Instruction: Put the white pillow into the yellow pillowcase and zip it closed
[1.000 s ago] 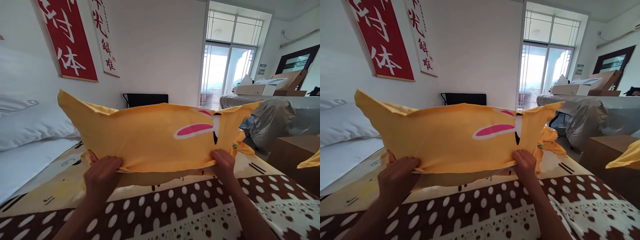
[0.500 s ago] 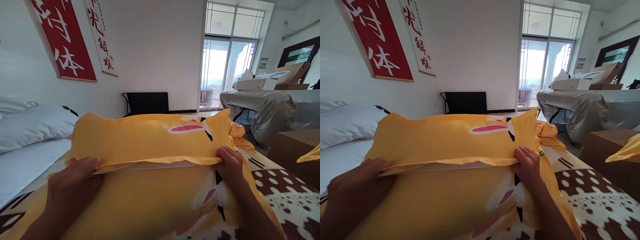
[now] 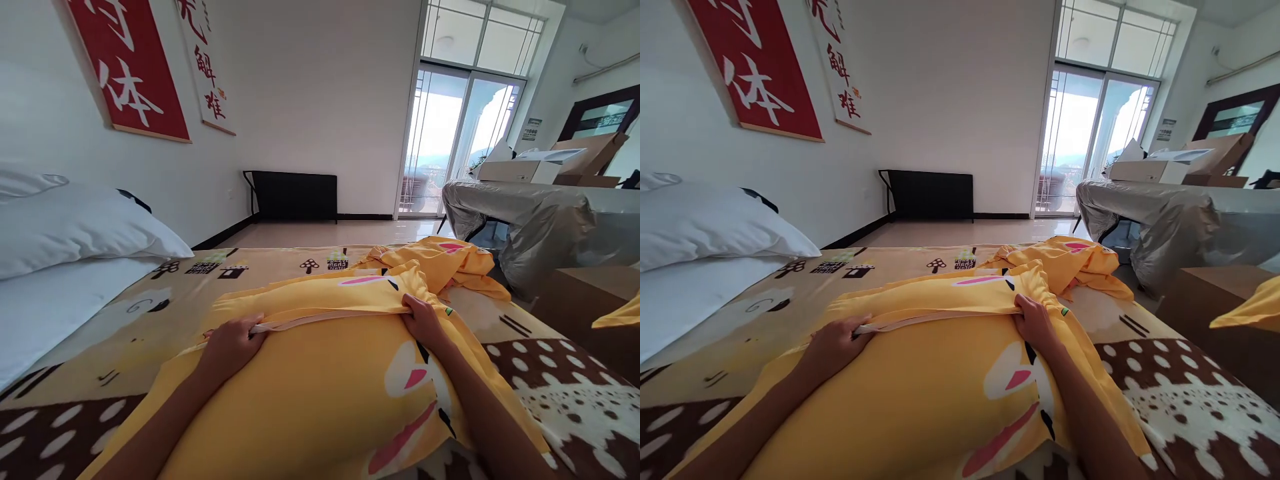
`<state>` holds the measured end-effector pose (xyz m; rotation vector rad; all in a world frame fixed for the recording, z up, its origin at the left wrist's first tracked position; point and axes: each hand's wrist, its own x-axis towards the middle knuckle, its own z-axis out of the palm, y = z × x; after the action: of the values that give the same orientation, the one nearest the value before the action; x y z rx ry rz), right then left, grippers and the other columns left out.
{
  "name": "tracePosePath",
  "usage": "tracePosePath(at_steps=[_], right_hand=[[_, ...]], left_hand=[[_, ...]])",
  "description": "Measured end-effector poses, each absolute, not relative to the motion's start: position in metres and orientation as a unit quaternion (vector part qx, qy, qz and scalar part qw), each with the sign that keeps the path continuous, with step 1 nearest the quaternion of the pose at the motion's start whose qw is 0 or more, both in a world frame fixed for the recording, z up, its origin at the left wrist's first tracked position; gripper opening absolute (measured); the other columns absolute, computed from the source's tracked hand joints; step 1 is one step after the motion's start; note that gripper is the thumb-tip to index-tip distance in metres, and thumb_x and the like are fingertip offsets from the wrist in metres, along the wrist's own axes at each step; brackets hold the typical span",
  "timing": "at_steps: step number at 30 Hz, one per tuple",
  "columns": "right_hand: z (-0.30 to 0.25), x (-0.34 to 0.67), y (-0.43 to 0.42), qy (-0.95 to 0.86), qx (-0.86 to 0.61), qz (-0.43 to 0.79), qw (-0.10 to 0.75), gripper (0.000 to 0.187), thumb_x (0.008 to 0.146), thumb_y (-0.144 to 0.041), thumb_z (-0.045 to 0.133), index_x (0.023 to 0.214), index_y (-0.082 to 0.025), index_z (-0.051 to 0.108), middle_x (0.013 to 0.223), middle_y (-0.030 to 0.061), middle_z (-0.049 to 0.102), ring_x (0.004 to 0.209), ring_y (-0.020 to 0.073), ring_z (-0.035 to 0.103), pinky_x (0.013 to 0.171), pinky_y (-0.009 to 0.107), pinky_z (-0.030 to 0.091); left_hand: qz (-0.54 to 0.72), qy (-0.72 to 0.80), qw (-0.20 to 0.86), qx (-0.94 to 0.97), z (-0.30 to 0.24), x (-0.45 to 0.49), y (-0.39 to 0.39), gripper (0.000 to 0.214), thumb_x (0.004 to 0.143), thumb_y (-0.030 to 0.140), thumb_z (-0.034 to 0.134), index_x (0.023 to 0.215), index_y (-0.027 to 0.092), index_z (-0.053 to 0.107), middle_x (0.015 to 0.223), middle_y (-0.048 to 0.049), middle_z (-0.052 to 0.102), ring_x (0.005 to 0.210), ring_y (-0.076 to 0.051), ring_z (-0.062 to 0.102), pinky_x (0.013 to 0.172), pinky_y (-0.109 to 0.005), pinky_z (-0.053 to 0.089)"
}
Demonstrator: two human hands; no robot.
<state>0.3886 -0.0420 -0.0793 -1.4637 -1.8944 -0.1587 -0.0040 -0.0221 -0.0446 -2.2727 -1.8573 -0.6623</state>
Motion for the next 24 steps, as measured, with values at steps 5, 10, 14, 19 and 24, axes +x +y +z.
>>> tracePosePath(at_steps=[5, 10, 14, 19, 24], right_hand=[[-0.079, 0.413, -0.049, -0.731, -0.571, -0.111, 0.356, 0.018, 0.084, -0.03, 0.046, 0.069, -0.02, 0.048, 0.074, 0.0024, 0.055, 0.077, 0.018, 0.049, 0.069, 0.027, 0.036], [-0.089, 0.447, -0.054, -0.721, -0.58, -0.043, 0.376, 0.021, 0.087, -0.036, 0.045, 0.079, -0.021, 0.056, 0.086, 0.0051, 0.062, 0.081, 0.0193, 0.055, 0.073, 0.03, 0.041], [-0.079, 0.448, -0.056, -0.693, -0.59, -0.034, 0.412, 0.022, 0.087, -0.035, 0.041, 0.077, -0.021, 0.054, 0.081, 0.0052, 0.063, 0.075, 0.0192, 0.057, 0.07, 0.03, 0.041], [-0.037, 0.43, -0.058, -0.639, -0.598, -0.063, 0.48, 0.027, 0.091, -0.037, 0.027, 0.086, -0.02, 0.047, 0.079, 0.006, 0.062, 0.074, 0.0192, 0.057, 0.067, 0.029, 0.042], [0.001, 0.416, -0.072, -0.649, -0.61, -0.069, 0.45, 0.04, 0.093, -0.047, 0.025, 0.07, -0.021, 0.047, 0.064, 0.0024, 0.059, 0.062, 0.0183, 0.054, 0.06, 0.027, 0.035]], left_hand=[[-0.248, -0.585, 0.117, -0.763, -0.042, -0.03, -0.039, 0.037, 0.079, 0.04, 0.04, 0.093, 0.016, 0.065, 0.098, -0.0107, 0.067, 0.096, -0.026, 0.061, 0.081, -0.035, 0.046], [-0.297, -0.567, 0.01, -0.768, -0.058, -0.09, -0.043, 0.038, 0.082, 0.052, 0.044, 0.095, 0.022, 0.063, 0.099, -0.0047, 0.068, 0.092, -0.02, 0.063, 0.077, -0.028, 0.049], [-0.319, -0.548, -0.012, -0.773, -0.05, -0.1, -0.043, 0.035, 0.085, 0.047, 0.038, 0.086, 0.021, 0.061, 0.089, -0.0042, 0.069, 0.083, -0.019, 0.064, 0.072, -0.025, 0.048], [-0.377, -0.615, -0.005, -0.692, 0.001, -0.082, -0.05, 0.025, 0.083, 0.038, 0.037, 0.088, 0.021, 0.055, 0.074, -0.0012, 0.068, 0.064, -0.017, 0.061, 0.057, -0.025, 0.044], [-0.408, -0.605, 0.108, -0.676, 0.039, -0.089, -0.051, 0.03, 0.086, 0.034, 0.032, 0.073, 0.022, 0.056, 0.068, -0.0027, 0.067, 0.065, -0.02, 0.063, 0.058, -0.029, 0.046]])
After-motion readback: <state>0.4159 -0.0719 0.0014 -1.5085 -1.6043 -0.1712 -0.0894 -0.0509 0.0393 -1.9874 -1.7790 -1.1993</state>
